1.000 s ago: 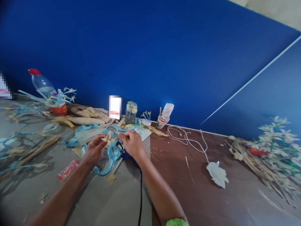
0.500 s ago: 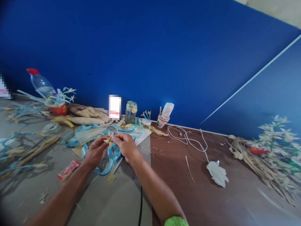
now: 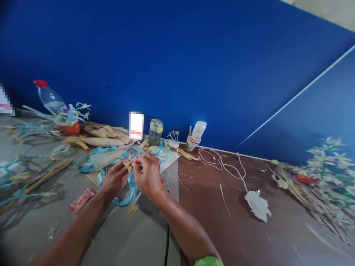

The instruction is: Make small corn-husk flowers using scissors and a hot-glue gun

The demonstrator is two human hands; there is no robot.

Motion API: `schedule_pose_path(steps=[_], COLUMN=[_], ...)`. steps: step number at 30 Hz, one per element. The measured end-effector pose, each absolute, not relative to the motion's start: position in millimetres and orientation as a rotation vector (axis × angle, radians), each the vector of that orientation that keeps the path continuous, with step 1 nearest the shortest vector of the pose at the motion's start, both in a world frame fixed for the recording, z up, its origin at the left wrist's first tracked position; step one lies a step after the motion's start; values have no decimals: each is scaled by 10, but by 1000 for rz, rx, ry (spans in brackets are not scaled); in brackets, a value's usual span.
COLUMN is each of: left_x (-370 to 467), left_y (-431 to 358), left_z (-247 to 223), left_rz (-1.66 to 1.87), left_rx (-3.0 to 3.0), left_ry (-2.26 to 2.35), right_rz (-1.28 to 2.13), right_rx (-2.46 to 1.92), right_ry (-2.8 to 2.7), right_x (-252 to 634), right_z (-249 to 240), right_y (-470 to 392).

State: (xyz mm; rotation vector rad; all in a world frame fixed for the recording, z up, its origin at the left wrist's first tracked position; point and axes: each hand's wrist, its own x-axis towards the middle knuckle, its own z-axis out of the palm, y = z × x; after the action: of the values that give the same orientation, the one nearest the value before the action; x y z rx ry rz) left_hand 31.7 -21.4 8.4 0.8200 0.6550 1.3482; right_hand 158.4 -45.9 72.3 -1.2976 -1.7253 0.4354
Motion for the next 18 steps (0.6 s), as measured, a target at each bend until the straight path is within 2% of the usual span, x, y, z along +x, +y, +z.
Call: schedule_pose_path(steps=[11,15,18], left_x=[334,351,372], left_y=[-206,-218,-240], left_z=[39,58,105], left_rz=[1361,1347,1339], left_rx=[786,741,696], left_ry=[590,569,533], right_rz=[-164,-255,-198], right_rx=[-1315,-1307,-1272], right_ry=[-1892,-1901,-1850], right_x=[1551,1552,1531], right_z=[664,621,579], right_y=[-550,-535,-513])
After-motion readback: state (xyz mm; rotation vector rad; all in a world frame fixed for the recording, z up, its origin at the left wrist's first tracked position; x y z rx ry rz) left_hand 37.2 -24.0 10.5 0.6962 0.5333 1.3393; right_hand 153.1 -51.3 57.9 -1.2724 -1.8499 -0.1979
